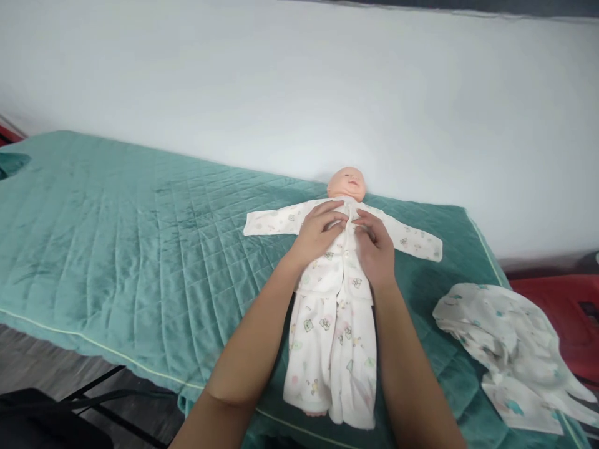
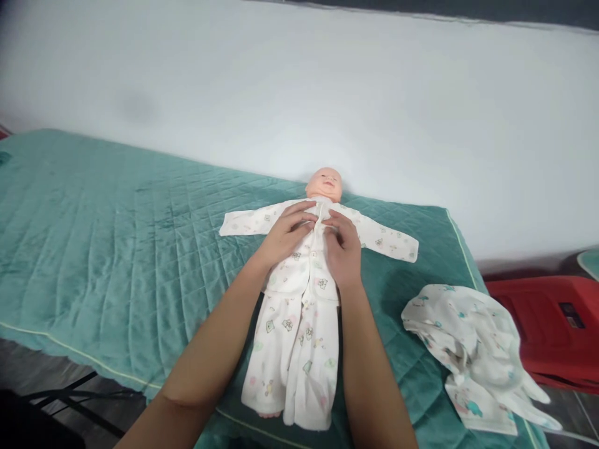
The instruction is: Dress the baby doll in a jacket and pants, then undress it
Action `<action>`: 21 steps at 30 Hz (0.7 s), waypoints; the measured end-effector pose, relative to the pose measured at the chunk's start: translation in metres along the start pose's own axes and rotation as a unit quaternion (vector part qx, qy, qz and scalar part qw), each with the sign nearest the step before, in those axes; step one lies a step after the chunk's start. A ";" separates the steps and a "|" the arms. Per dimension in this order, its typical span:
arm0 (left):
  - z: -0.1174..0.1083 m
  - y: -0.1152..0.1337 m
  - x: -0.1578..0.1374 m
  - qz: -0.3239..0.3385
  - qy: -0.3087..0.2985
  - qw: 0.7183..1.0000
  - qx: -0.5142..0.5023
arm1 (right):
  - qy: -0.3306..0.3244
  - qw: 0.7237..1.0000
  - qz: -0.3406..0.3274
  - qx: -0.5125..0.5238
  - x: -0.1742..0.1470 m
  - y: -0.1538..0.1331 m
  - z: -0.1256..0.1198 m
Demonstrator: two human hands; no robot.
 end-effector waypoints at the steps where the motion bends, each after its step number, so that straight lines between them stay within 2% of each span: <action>1: -0.001 0.000 -0.001 -0.001 -0.002 1.000 -0.009 | 0.001 1.000 -0.003 -0.005 -0.004 -0.001 -0.001; 6: -0.002 -0.001 -0.001 -0.005 -0.008 0.999 -0.032 | 0.004 0.999 -0.020 -0.032 -0.015 -0.007 -0.006; 13: -0.002 -0.003 -0.001 -0.001 -0.008 0.999 -0.044 | -0.025 0.998 -0.029 -0.053 -0.011 -0.008 -0.005; 18: 0.000 0.000 0.000 0.009 0.009 1.000 0.000 | -0.057 0.996 -0.041 -0.059 -0.011 -0.010 -0.003; 21: 0.003 0.002 -0.001 0.023 0.024 0.998 0.044 | -0.040 0.998 -0.019 -0.048 -0.011 -0.010 -0.003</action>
Point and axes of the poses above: each hand's wrist, its own x-axis towards the middle knuckle, its own z-axis out of the palm, y = z × x, the point moved 4 cm from there along x, towards the middle knuckle, and after that the axes turned 6 degrees about -x, right-handed, at the moved point
